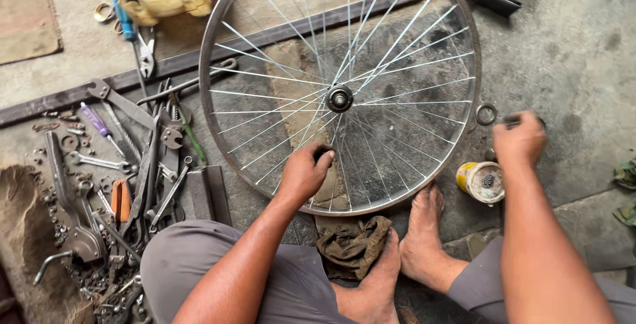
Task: The person sits on the floor and works on a bicycle wheel hub. They wipe the hub with a cloth, insert ball bearings, and apply grease to a freewheel cog before placing it on the hub.
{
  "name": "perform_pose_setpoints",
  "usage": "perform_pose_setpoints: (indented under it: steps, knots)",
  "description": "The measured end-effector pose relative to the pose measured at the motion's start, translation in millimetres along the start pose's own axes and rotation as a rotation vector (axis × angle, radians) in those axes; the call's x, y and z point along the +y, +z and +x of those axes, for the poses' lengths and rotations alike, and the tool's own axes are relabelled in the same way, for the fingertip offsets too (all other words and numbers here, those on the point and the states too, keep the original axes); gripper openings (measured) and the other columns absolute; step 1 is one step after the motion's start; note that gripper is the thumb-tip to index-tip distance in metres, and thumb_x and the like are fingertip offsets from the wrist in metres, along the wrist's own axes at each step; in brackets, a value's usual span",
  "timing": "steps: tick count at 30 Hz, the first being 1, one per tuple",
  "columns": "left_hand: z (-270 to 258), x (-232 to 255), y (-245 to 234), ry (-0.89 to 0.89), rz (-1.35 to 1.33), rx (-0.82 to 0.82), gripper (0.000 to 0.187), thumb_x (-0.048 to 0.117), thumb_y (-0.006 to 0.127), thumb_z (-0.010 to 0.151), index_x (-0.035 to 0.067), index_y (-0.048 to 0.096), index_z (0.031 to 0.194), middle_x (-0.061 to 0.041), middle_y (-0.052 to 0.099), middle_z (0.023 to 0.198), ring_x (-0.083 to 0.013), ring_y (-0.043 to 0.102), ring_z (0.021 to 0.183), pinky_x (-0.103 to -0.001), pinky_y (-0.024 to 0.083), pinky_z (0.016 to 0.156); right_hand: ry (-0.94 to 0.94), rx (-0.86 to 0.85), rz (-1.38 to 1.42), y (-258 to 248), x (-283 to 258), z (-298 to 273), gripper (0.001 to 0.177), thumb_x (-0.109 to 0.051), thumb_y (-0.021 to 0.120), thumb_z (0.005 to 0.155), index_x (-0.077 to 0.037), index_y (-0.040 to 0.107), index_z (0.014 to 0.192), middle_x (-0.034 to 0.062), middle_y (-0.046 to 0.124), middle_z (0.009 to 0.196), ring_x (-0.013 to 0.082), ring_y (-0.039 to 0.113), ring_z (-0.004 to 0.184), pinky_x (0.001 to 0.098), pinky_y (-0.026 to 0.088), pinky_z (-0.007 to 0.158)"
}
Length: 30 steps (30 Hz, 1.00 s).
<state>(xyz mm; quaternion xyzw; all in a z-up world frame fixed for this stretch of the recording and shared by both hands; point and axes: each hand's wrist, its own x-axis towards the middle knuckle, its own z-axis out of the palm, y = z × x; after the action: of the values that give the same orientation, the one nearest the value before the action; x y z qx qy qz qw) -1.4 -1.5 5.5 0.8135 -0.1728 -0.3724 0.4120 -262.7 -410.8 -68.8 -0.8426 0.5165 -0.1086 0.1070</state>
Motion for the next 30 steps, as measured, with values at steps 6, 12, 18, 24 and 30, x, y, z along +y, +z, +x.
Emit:
perform_pose_setpoints:
  steps: [6, 12, 18, 24, 30]
  knots:
    - [-6, 10, -5, 0.132, -0.086, 0.029, 0.024, 0.025, 0.073, 0.089, 0.007, 0.077, 0.104, -0.011, 0.079, 0.094, -0.0225, 0.076, 0.084, -0.037, 0.058, 0.078, -0.112, 0.140, 0.419, -43, -144, -9, 0.021, -0.001, 0.078, 0.091, -0.002, 0.074, 0.111, 0.0084, 0.076, 0.102, 0.0177, 0.074, 0.089, 0.0302, 0.059, 0.079]
    - [2, 5, -9, 0.095, -0.657, -0.019, 0.022, 0.015, 0.071, 0.094, 0.002, 0.074, 0.111, -0.008, 0.078, 0.094, -0.0150, 0.074, 0.082, -0.030, 0.061, 0.075, 0.027, -0.663, 0.725, -35, -296, -121, 0.014, -0.011, 0.078, 0.087, -0.009, 0.076, 0.101, 0.0033, 0.077, 0.092, 0.0114, 0.071, 0.083, 0.0268, 0.057, 0.076]
    - [9, -8, -6, -0.021, -0.951, -0.006, 0.019, 0.011, 0.071, 0.093, -0.002, 0.072, 0.107, -0.009, 0.076, 0.090, -0.0152, 0.074, 0.078, -0.029, 0.060, 0.072, 0.310, -0.699, 1.375, -6, -316, -166, 0.014, -0.003, 0.073, 0.091, -0.001, 0.070, 0.105, 0.0075, 0.073, 0.095, 0.0164, 0.069, 0.082, 0.0304, 0.060, 0.078]
    - [7, -8, -6, -0.034, -0.979, 0.012, 0.018, 0.010, 0.074, 0.091, 0.000, 0.072, 0.106, -0.008, 0.076, 0.089, -0.0150, 0.074, 0.077, -0.027, 0.059, 0.070, 0.386, -0.769, 1.525, -2, -310, -171, 0.014, -0.004, 0.070, 0.095, 0.001, 0.069, 0.108, 0.0100, 0.073, 0.097, 0.0188, 0.071, 0.085, 0.0335, 0.061, 0.081]
    - [4, -4, -8, 0.023, -0.604, 0.221, 0.015, 0.015, 0.074, 0.090, 0.001, 0.073, 0.095, -0.009, 0.078, 0.086, -0.0164, 0.074, 0.078, -0.031, 0.060, 0.070, 0.088, -0.592, 0.899, -23, -325, -183, 0.018, -0.010, 0.070, 0.094, -0.005, 0.077, 0.109, 0.0070, 0.076, 0.100, 0.0168, 0.073, 0.089, 0.0311, 0.060, 0.084]
